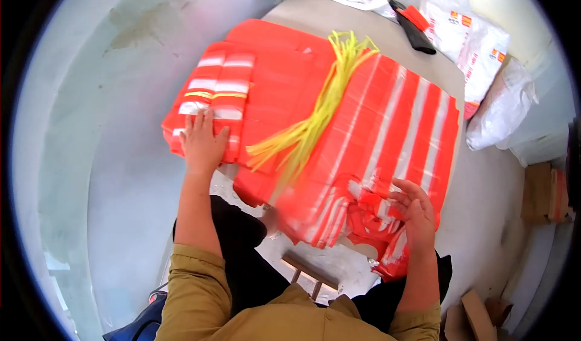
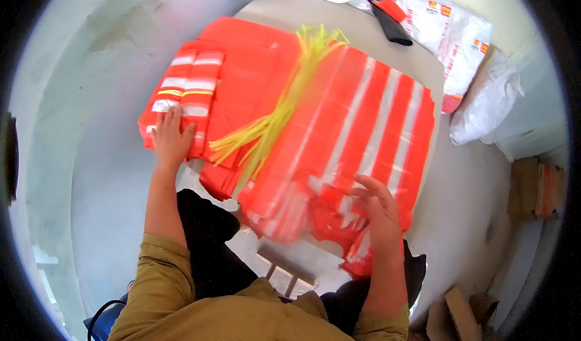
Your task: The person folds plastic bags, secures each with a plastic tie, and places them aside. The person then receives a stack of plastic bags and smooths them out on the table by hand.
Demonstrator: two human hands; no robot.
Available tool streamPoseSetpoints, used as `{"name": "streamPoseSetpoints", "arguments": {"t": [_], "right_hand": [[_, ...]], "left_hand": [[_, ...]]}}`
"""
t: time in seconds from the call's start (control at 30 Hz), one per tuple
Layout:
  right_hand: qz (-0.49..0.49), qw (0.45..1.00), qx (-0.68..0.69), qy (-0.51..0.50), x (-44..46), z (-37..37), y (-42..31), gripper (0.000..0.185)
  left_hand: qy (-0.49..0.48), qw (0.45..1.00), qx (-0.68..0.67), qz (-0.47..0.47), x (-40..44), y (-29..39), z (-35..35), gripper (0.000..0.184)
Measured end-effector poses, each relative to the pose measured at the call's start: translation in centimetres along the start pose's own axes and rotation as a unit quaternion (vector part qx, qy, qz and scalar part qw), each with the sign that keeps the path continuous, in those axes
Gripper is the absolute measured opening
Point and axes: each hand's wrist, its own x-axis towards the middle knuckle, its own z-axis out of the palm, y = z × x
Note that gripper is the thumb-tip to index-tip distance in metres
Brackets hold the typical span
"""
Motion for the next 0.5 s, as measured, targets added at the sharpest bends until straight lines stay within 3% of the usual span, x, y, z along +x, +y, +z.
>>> {"name": "streamPoseSetpoints", "arguments": {"t": [0.17,0.27,0.3,0.4,0.5], "right_hand": [[0.034,0.996,-0.076,0.032,-0.1,1.2,-0.9,0.035],[-0.06,0.972,-0.226,0.034,-0.1,1.2,0.0,0.034],[-0.078,0.96,-0.265,0.039,-0.2,1.4,-0.1,0.032],[-0.101,0.945,-0.308,0.045,-0.2,1.6,0.0,0.032],[-0.162,0.906,-0.39,0.031,0.2,1.7,1.1,0.043]], "left_hand": [[0.214,0.95,-0.126,0.19,-1.5,3.2,-1.1,0.055],[0.14,0.899,-0.275,0.311,-3.6,6.8,-2.2,0.05],[0.131,0.89,-0.257,0.354,-4.4,8.3,-2.9,0.046],[-0.029,0.864,-0.305,0.399,-6.3,11.4,-3.1,0.046],[-0.046,0.829,-0.306,0.466,-7.6,14.0,-2.7,0.046]]}}
